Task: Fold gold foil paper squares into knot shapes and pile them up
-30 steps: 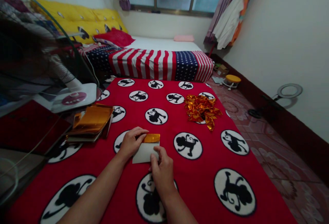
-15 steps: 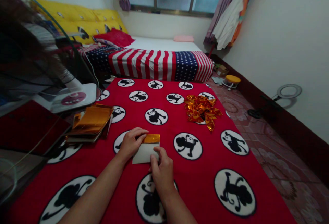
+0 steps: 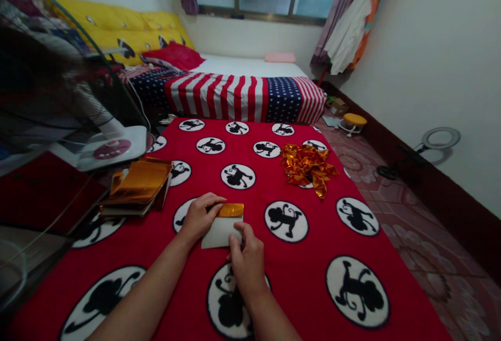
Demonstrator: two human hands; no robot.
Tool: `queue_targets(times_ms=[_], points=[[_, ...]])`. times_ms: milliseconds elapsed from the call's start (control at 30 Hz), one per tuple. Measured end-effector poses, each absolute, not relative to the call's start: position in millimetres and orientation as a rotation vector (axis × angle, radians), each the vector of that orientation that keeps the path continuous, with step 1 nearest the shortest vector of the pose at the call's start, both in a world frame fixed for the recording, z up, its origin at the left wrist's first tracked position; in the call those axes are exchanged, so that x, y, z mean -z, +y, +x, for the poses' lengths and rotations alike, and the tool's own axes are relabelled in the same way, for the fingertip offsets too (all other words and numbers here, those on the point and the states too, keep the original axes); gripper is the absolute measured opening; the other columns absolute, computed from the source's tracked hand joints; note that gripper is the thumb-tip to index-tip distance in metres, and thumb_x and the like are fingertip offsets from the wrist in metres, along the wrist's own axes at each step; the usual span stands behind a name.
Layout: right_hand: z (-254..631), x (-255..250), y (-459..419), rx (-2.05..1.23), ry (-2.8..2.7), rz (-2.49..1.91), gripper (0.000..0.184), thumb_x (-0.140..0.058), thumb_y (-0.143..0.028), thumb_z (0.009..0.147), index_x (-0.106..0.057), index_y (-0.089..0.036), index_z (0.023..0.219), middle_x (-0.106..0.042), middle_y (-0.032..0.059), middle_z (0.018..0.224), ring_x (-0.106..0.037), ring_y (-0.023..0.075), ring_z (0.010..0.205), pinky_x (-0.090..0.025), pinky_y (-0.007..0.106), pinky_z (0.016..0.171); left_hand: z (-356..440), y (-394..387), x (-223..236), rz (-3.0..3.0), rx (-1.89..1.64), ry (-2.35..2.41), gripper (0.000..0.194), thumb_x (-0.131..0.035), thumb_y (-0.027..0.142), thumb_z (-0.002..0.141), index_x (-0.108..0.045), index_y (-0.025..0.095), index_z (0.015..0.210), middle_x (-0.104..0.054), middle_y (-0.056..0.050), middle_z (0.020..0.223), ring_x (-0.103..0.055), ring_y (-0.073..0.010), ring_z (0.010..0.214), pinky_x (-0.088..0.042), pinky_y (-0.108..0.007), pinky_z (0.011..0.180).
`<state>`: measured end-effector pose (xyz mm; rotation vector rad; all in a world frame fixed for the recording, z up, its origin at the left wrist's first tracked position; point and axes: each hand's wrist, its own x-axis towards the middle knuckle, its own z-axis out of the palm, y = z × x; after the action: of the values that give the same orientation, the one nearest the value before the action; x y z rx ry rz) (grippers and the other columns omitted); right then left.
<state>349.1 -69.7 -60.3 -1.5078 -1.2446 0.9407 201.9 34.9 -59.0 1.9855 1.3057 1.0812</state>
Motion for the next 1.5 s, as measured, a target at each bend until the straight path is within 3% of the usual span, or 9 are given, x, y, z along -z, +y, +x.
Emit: queue_targets(times_ms=[1233, 1500], points=[[348.2, 56.1, -69.8, -0.961, -1.211, -1.508, 0.031, -0.053, -0.039, 0.087, -0.058, -0.016, 0.108, -0.062, -0.0008, 0.064, -0.059, 0.0128, 0.044, -0.045, 0.021, 0.044, 201.6, 33.3, 58.0, 1.951, -1.13, 1.284, 0.018, -0.058, 0.014, 0.085, -0.073, 0.022, 0.092, -0.07, -0.003, 0.088, -0.064, -0.016, 0.085, -0.049, -0.028, 0.079], [350.4, 55.0, -67.9, -1.014, -1.199, -1.512, 0.032, -0.053, -0.039, 0.087, -0.059, -0.015, 0.108, -0.058, -0.003, 0.055, -0.061, 0.0142, 0.045, -0.045, 0.021, 0.044, 201.2, 32.8, 55.5, 1.885, -1.198, 1.307, 0.016, -0.059, 0.013, 0.083, -0.073, 0.02, 0.087, -0.07, -0.004, 0.085, -0.064, -0.015, 0.081, -0.05, -0.026, 0.076]])
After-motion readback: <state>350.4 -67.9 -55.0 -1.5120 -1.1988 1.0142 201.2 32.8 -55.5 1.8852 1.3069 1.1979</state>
